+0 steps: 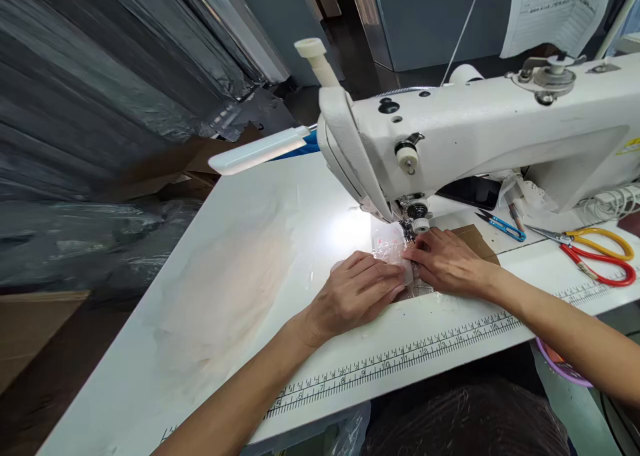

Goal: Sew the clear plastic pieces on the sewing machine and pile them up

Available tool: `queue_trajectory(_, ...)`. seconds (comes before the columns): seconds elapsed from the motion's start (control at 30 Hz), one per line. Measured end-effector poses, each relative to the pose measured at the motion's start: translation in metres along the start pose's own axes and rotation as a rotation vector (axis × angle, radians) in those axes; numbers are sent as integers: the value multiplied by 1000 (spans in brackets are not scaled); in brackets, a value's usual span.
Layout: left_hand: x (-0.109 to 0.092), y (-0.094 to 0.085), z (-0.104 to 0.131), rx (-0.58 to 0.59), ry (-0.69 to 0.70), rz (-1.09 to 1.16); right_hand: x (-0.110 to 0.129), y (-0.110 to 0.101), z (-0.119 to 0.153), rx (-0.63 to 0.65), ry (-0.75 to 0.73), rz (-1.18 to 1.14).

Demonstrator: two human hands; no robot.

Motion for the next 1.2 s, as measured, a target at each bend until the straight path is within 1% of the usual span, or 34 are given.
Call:
queue_trajectory(0.1,-4,2,0,9,40,-87,2,1,1,-37,-7,26)
queue_trajectory(0.17,-3,4,2,31,46,-94,2,3,3,-43,-14,31)
queue_trajectory(0.23,0,4,3,26,33,-70,1,3,4,-48,-11,7)
queue_trajectory(0.33,3,4,4,15,5,-7,-3,-1,6,-71,21,-113)
queue_trajectory(0.43,4,4,4,20,-9,10,-6,-6,7,-78,43,-252)
queue_trajectory(0.53,5,3,3,2,-24,7,-9,-8,7,-68,35,-305)
queue_trajectory(0.67,5,2,3,-13,-31,16,-9,-5,7,-71,-5,-265)
queue_trajectory(0.8,6,3,4,-21,-34,28,-8,-1,8,-106,-54,-176)
queue_trajectory(0.9,7,3,4,-26,-30,38,-7,1,7,-123,-73,-152)
queue_trajectory(1.03,5,3,4,-23,-19,15,-7,0,7,-103,-60,-142)
queue_trajectory(1.2,7,0,5,-4,-36,-35,1,-2,6,-43,-58,-14)
Point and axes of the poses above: each hand's wrist, its own z-axis away from the middle knuckle, its own y-axis out of the palm, x = y × z, the point moved 4 cm from there along -z, towards the middle knuckle, and after that the axes turned 5 degrees about x, right-handed, at the moved point
